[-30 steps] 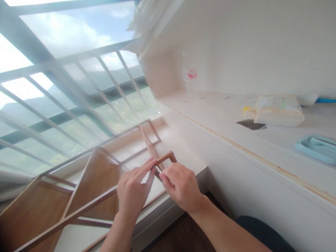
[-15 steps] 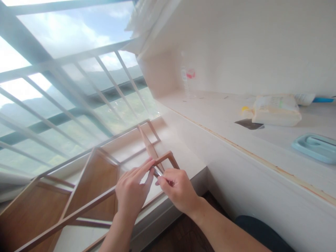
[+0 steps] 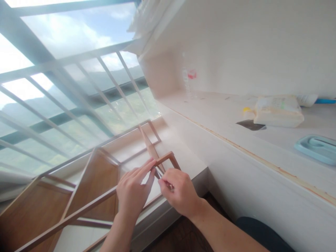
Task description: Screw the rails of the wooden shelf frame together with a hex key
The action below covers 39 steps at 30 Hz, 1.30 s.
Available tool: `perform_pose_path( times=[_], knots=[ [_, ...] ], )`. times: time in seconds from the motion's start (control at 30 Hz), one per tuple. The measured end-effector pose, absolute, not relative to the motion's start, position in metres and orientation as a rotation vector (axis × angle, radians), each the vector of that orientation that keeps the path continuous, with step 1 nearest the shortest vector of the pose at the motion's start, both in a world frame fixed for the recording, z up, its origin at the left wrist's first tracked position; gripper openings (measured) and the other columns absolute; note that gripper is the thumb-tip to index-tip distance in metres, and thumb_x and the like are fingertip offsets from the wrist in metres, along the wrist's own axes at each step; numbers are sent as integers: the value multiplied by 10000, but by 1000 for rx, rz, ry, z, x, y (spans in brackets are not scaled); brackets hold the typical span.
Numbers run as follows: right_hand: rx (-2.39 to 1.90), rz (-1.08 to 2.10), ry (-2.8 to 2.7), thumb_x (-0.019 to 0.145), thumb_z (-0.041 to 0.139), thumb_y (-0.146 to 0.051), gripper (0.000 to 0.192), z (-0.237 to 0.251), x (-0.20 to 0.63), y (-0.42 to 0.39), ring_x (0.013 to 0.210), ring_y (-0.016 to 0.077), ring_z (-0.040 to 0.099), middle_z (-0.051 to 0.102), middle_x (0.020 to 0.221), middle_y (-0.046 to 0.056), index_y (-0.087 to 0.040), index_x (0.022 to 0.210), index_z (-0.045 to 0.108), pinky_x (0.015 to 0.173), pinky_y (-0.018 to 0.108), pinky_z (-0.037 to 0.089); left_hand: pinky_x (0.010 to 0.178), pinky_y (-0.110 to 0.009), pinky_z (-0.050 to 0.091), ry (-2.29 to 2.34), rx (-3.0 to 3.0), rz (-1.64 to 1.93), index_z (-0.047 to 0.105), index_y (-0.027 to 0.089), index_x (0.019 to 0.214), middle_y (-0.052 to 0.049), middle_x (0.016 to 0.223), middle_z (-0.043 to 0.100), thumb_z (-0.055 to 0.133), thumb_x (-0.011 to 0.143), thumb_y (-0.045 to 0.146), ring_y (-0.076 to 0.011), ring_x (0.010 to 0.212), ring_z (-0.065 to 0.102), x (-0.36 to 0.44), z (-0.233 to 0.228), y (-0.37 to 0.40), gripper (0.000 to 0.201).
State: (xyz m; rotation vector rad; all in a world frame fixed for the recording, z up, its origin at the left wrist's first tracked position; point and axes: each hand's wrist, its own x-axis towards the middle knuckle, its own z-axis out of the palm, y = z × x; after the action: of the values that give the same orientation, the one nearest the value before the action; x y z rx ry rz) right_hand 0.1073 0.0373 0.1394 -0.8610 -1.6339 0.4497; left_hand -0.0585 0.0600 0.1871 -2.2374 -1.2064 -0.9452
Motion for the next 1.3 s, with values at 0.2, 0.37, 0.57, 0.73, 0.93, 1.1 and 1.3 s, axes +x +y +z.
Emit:
perform_pose_path(
  times=[0.2, 0.37, 0.57, 0.73, 0.93, 1.1, 1.3],
  knots=[
    [-884, 351, -1672, 982, 511, -173, 246, 137, 109, 41, 671, 136, 476, 492, 704, -15, -211, 742, 478, 651, 272, 372, 722, -319, 504, -1209, -2233, -945, 735, 314, 1151, 47, 1169, 768, 645, 937, 234, -156, 805, 745, -59, 186, 60, 246],
    [-848, 293, -1715, 993, 513, -174, 212, 137, 109, 39, 699, 146, 491, 532, 729, 0, -206, 784, 527, 663, 279, 387, 725, -323, 504, -1201, -2240, -930, 726, 311, 1173, 44, 1175, 766, 643, 940, 234, -158, 814, 745, -59, 185, 61, 259],
    [-841, 290, -1748, 1019, 493, -196, 226, 138, 110, 38, 705, 152, 496, 554, 732, 9, -202, 803, 559, 668, 291, 398, 730, -322, 515, -1197, -2237, -937, 728, 308, 1168, 38, 1170, 769, 644, 937, 230, -159, 817, 748, -59, 186, 60, 258],
    [-840, 302, -1757, 1029, 487, -206, 237, 138, 111, 38, 715, 154, 504, 559, 738, 11, -200, 805, 565, 673, 293, 400, 731, -324, 517, -1197, -2238, -938, 728, 313, 1170, 37, 1172, 767, 640, 940, 233, -163, 820, 749, -59, 186, 61, 259],
    [-825, 317, -1769, 1037, 478, -211, 228, 139, 112, 39, 732, 162, 514, 574, 757, 20, -201, 829, 572, 684, 298, 408, 725, -321, 514, -1196, -2236, -942, 730, 311, 1166, 37, 1171, 768, 644, 938, 236, -159, 817, 747, -59, 186, 61, 254],
    [-799, 342, -1771, 1038, 474, -207, 227, 139, 112, 39, 745, 165, 512, 571, 764, 21, -205, 824, 551, 694, 301, 407, 723, -320, 508, -1197, -2232, -940, 725, 319, 1170, 58, 1173, 767, 652, 936, 242, -148, 822, 746, -59, 186, 61, 257],
    [-783, 353, -1790, 1037, 460, -203, 245, 141, 112, 37, 742, 170, 513, 566, 755, 23, -210, 803, 532, 686, 305, 410, 725, -318, 516, -1205, -2230, -943, 734, 317, 1155, 51, 1169, 769, 653, 933, 235, -147, 808, 748, -59, 186, 61, 251]
  ],
)
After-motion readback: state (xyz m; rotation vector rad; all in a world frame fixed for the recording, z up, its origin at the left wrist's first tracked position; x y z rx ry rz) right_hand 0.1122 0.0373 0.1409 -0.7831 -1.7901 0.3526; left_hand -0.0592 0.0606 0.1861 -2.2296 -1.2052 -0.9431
